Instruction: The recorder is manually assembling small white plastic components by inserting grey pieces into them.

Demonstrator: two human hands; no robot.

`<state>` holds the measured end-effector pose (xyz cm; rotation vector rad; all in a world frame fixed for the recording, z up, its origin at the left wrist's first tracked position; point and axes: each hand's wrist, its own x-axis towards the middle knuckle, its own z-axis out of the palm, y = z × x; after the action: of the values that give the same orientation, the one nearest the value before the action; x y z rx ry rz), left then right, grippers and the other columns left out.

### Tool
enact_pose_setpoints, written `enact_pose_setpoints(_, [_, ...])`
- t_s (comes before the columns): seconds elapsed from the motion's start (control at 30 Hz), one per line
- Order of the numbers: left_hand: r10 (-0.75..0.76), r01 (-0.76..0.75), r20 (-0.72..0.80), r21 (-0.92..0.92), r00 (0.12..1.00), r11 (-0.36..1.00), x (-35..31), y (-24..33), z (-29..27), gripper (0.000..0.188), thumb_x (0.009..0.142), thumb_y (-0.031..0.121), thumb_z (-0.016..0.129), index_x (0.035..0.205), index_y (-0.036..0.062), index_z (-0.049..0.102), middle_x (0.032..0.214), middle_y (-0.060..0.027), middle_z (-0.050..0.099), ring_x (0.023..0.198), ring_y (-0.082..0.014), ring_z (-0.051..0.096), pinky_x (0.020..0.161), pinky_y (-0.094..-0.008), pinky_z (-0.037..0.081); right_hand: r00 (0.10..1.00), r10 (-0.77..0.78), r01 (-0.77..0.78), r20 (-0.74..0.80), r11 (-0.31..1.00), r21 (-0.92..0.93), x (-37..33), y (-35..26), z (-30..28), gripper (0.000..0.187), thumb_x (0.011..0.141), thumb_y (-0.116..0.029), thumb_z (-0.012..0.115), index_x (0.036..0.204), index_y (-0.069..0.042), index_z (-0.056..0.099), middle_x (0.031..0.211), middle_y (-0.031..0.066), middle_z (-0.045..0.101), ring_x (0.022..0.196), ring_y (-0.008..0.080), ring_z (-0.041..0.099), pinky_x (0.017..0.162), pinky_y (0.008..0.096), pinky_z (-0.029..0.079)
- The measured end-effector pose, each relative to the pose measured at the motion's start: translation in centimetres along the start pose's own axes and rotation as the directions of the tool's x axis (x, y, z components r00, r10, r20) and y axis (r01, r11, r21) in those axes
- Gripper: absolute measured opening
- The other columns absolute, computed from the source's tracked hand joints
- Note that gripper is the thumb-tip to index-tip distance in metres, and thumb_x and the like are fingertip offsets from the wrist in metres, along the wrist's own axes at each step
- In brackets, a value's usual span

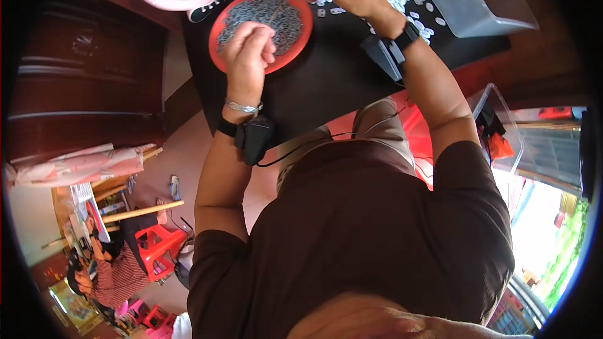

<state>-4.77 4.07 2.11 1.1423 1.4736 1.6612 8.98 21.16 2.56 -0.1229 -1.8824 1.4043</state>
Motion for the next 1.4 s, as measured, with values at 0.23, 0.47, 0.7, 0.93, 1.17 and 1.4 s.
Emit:
enact_pose_setpoints(0.23, [-0.004,-0.002,0.07,0.092,0.998,0.996,0.0,0.2,0.2,0.017,0.091,0.017,0.053,0.089,0.0028,0.061,0.067,-0.0019,0.055,0.054,-0.0059,0.047,0.05,-0.0191,0.04,0.97,0.083,-0.105,0.23,0.991,0.085,-0.6,-1.1,2.0,0.018,0.091,-0.005,0.056,0.108,0.0,0.06,0.096,0.0043,0.065,0.092,0.0105,0.062,0.084,0.0231,0.05])
enact_pose_setpoints(0.47, [-0.064,0.063,0.109,0.019,0.992,0.998,0.0,-0.4,0.2,0.023,0.094,0.02,0.043,0.084,0.0039,0.055,0.068,-0.0005,0.054,0.055,-0.006,0.047,0.049,-0.0174,0.035,0.973,0.082,-0.066,0.217,0.994,-0.084,-1.2,-0.5,3.9,0.013,0.088,-0.007,0.061,0.099,-0.001,0.064,0.091,0.0016,0.064,0.085,0.0081,0.059,0.08,0.023,0.048])
enact_pose_setpoints(0.7, [-0.073,0.079,0.124,-0.051,0.99,0.996,0.0,0.2,0.0,0.02,0.091,0.018,0.046,0.078,0.0048,0.054,0.065,-0.0006,0.053,0.053,-0.0069,0.047,0.048,-0.0185,0.035,0.963,-0.002,0.022,0.271,0.997,-0.072,-1.1,-0.8,3.4,0.014,0.088,-0.009,0.062,0.099,-0.002,0.066,0.091,0.0028,0.064,0.087,0.009,0.059,0.081,0.0239,0.047])
enact_pose_setpoints(0.93, [-0.027,0.026,-0.014,-0.056,1.0,0.998,0.4,-0.4,-0.6,0.018,0.088,0.015,0.05,0.076,0.0037,0.057,0.061,-0.0003,0.053,0.048,-0.0063,0.046,0.045,-0.0185,0.033,0.931,0.248,0.09,0.266,0.552,-0.829,-0.6,-0.2,3.0,0.022,0.077,-0.021,0.065,0.094,-0.009,0.067,0.092,0.0105,0.065,0.083,0.0263,0.063,0.073,0.0339,0.05])
enact_pose_setpoints(1.17, [-0.003,0.001,-0.05,-0.04,0.999,0.999,0.5,-0.3,-0.6,0.015,0.087,0.014,0.052,0.077,0.0033,0.058,0.061,0.0002,0.054,0.049,-0.006,0.046,0.045,-0.0186,0.033,0.899,0.204,0.293,0.387,0.376,-0.879,0.6,1.2,4.7,0.011,0.078,-0.018,0.061,0.083,-0.008,0.063,0.083,0.0093,0.061,0.081,0.0285,0.062,0.07,0.0397,0.05])
enact_pose_setpoints(1.4, [-0.012,0.011,-0.053,-0.032,0.999,0.999,0.5,-0.3,-0.8,0.015,0.086,0.013,0.052,0.078,0.0032,0.058,0.061,0.0005,0.053,0.05,-0.0059,0.047,0.045,-0.0186,0.033,0.923,0.069,0.29,0.378,0.522,-0.802,0.1,1.4,4.6,0.012,0.08,-0.016,0.059,0.088,-0.007,0.06,0.085,0.0095,0.061,0.082,0.0297,0.061,0.07,0.0395,0.049])
